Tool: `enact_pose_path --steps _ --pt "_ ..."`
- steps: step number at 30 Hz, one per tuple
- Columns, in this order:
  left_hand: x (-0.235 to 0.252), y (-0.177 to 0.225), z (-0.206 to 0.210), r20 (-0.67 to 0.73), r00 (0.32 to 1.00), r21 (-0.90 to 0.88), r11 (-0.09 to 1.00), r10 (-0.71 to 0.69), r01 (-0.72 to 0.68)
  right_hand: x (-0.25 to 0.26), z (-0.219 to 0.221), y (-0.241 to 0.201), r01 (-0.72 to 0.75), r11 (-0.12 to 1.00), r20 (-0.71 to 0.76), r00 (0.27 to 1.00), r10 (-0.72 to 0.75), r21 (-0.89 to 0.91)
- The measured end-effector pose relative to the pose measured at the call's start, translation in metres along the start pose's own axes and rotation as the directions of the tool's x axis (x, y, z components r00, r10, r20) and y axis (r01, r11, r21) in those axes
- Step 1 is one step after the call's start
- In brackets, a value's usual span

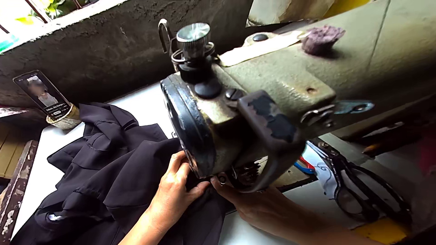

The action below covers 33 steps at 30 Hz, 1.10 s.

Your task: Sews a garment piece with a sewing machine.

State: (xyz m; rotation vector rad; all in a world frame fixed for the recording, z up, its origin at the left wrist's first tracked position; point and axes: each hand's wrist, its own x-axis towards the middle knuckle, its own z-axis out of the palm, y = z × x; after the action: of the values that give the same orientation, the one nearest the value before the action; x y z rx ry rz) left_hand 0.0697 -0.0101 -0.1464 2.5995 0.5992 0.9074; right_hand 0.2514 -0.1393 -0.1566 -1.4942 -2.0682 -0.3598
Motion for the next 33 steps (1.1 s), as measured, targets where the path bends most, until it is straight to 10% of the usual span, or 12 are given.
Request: enact_pose_path --steps 33 --pt "-0.019 0.010 0.003 -0.066 0.980 0.200 0.965 0.186 -0.170 0.004 0.003 -0.006 -0.029 0.996 0.012 0.999 0.030 -0.081"
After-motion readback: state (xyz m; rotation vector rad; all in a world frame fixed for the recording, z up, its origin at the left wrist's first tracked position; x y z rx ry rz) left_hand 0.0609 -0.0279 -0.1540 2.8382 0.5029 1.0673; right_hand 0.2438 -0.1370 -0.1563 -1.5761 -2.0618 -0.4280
